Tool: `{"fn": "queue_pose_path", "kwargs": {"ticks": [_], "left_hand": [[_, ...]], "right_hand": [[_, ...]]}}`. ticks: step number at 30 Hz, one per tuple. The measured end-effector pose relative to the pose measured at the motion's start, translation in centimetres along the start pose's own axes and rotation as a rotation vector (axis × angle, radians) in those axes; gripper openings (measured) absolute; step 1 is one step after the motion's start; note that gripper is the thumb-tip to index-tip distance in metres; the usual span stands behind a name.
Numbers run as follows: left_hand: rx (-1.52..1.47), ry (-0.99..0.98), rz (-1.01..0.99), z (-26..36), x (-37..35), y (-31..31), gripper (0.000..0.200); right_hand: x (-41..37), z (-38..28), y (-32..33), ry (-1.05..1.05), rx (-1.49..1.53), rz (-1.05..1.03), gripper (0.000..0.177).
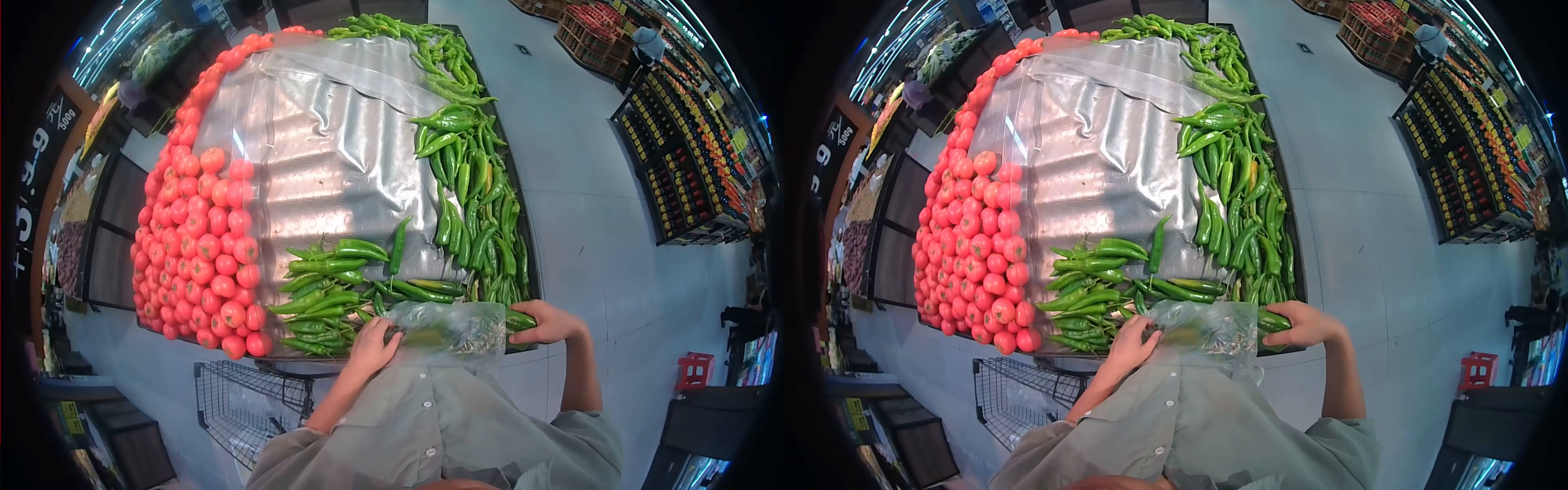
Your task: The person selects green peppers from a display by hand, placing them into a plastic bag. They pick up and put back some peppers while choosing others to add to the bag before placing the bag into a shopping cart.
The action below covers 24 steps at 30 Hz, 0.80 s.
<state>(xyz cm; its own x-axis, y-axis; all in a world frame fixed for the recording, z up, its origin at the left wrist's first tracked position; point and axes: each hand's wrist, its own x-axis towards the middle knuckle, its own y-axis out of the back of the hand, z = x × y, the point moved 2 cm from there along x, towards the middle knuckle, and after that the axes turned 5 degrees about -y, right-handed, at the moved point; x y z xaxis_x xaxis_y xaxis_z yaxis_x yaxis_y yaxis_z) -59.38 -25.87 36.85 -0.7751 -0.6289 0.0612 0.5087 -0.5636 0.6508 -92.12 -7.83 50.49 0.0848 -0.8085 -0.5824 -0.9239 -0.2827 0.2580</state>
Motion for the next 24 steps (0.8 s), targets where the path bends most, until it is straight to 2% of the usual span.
{"fn": "queue_pose_path", "kwargs": {"ticks": [1, 4, 7, 9, 14, 15, 17, 19, 21, 22, 23, 24], "left_hand": [[0.009, 0.001, -0.01, -0.1, 0.0, 0.0, 0.026], [0.052, 0.013, -0.061, 0.0, -0.1, 0.5, 0.027], [0.053, 0.054, -0.124, -0.4, -0.1, 1.2, 0.029], [0.056, 0.09, -0.15, 0.1, 0.1, 1.4, 0.029], [0.027, 0.113, -0.163, -0.7, -0.2, 1.7, 0.03], [0.023, 0.136, -0.135, -0.3, 0.0, 2.2, 0.029], [-0.075, 0.216, -0.055, 1.0, 0.8, 3.3, 0.021], [-0.117, 0.231, 0.005, 1.7, 1.7, 3.8, 0.019], [-0.49, 0.271, 0.138, 2.6, 2.9, 4.1, 0.021], [-0.59, 0.225, 0.11, 4.1, 3.6, 4.2, 0.022], [-0.685, 0.177, 0.086, 6.9, 4.7, 4.6, 0.023], [-0.764, 0.105, 0.037, 8.9, 5.5, 4.7, 0.031]], "right_hand": [[-0.4, 0.6, 0.2, -0.052, 0.075, 0.007, 0.034], [-2.2, 1.7, 1.3, -0.056, 0.246, 0.051, 0.033], [-3.9, 2.9, 3.0, -0.125, 0.257, 0.161, 0.051], [-4.2, 4.1, 2.6, -0.087, 0.504, 0.267, 0.057], [-3.7, 7.6, 0.9, 0.005, 0.676, 0.361, 0.056], [-3.7, 7.4, 0.6, 0.073, 0.793, 0.363, 0.056], [-3.0, 6.0, 0.1, 0.146, 0.904, 0.369, 0.056], [-1.6, 3.4, -1.1, 0.333, 1.07, 0.458, 0.059], [0.9, 1.4, -2.7, 0.393, 1.099, 0.445, 0.058], [1.8, -0.4, -3.7, 0.373, 1.131, 0.457, 0.052], [2.8, -1.5, -4.3, 0.412, 1.139, 0.372, 0.048], [3.5, -3.6, -5.0, 0.415, 1.015, 0.406, 0.048]]}}
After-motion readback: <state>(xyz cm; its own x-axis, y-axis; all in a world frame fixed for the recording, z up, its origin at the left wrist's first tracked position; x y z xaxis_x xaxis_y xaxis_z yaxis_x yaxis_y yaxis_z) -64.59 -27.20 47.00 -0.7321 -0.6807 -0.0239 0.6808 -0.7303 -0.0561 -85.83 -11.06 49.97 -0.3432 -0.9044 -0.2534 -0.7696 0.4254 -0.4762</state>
